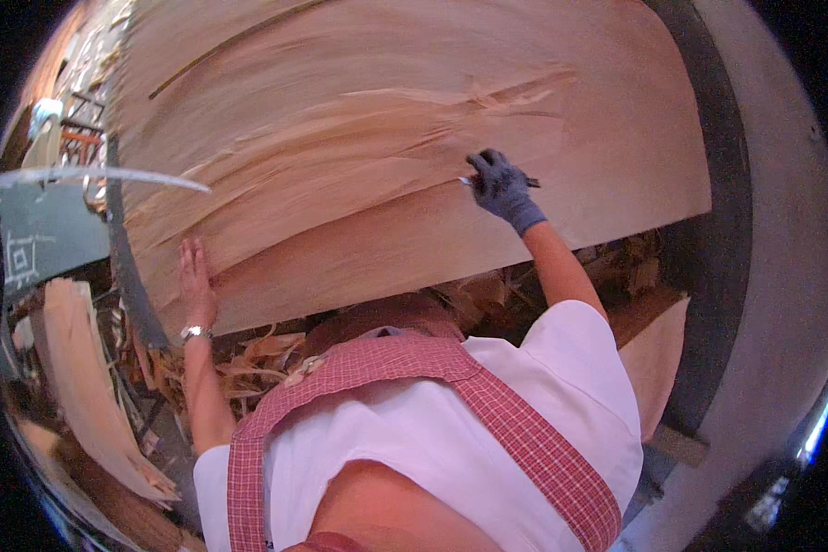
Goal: The person sorts through large sheets of wood veneer, lifting them individually and checking their surfaces. They then apply small pieces of white adhesive tape to specific points on the veneer sheets and use a thin bamboo pole to move and align the sheets on a stack.
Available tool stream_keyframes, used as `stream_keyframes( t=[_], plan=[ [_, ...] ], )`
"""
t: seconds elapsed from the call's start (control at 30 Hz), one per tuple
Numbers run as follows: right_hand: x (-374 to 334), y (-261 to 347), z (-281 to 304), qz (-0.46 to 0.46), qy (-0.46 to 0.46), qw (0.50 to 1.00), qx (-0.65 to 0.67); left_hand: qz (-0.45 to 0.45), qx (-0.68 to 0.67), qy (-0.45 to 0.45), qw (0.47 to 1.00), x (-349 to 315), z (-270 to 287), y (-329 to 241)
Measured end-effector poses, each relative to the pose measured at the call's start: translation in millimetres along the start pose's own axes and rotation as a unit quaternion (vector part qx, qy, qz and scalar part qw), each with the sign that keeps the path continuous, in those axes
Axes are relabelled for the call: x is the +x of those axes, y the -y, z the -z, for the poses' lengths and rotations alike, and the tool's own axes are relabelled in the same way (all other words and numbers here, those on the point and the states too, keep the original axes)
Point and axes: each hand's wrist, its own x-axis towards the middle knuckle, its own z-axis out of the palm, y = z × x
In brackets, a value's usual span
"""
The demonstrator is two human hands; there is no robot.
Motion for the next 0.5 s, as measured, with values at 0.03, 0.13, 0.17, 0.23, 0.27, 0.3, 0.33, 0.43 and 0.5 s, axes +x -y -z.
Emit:
stream_keyframes(
  t=[0.03,0.13,0.17,0.23,0.27,0.3,0.33,0.43,0.5],
  plan=[
    [7,12,-9,-0.028,0.008,0.999,0.037,-0.011,-0.009,0.007,1.0,-1,4,9],
    [37,40,-25,-0.095,0.07,0.99,0.082,-0.03,-0.083,0.009,0.996,4,9,13],
    [44,44,-29,-0.104,0.078,0.989,0.077,-0.027,-0.112,0.008,0.993,7,10,18],
    [58,53,-41,-0.107,0.098,0.986,0.077,-0.011,-0.138,-0.028,0.99,5,0,32],
    [64,49,-40,-0.112,0.115,0.983,0.089,0.0,-0.152,-0.046,0.987,2,-6,39],
    [71,43,-43,-0.109,0.135,0.98,0.102,0.009,-0.192,-0.055,0.98,2,-6,47],
    [78,41,-47,-0.098,0.156,0.975,0.122,0.025,-0.224,-0.066,0.972,9,0,51],
    [87,38,-54,-0.094,0.052,0.988,0.11,0.12,-0.171,-0.131,0.969,7,-7,84],
    [100,74,-72,-0.037,0.002,0.988,0.152,0.122,-0.118,-0.185,0.968,-3,-22,100]
  ],
)
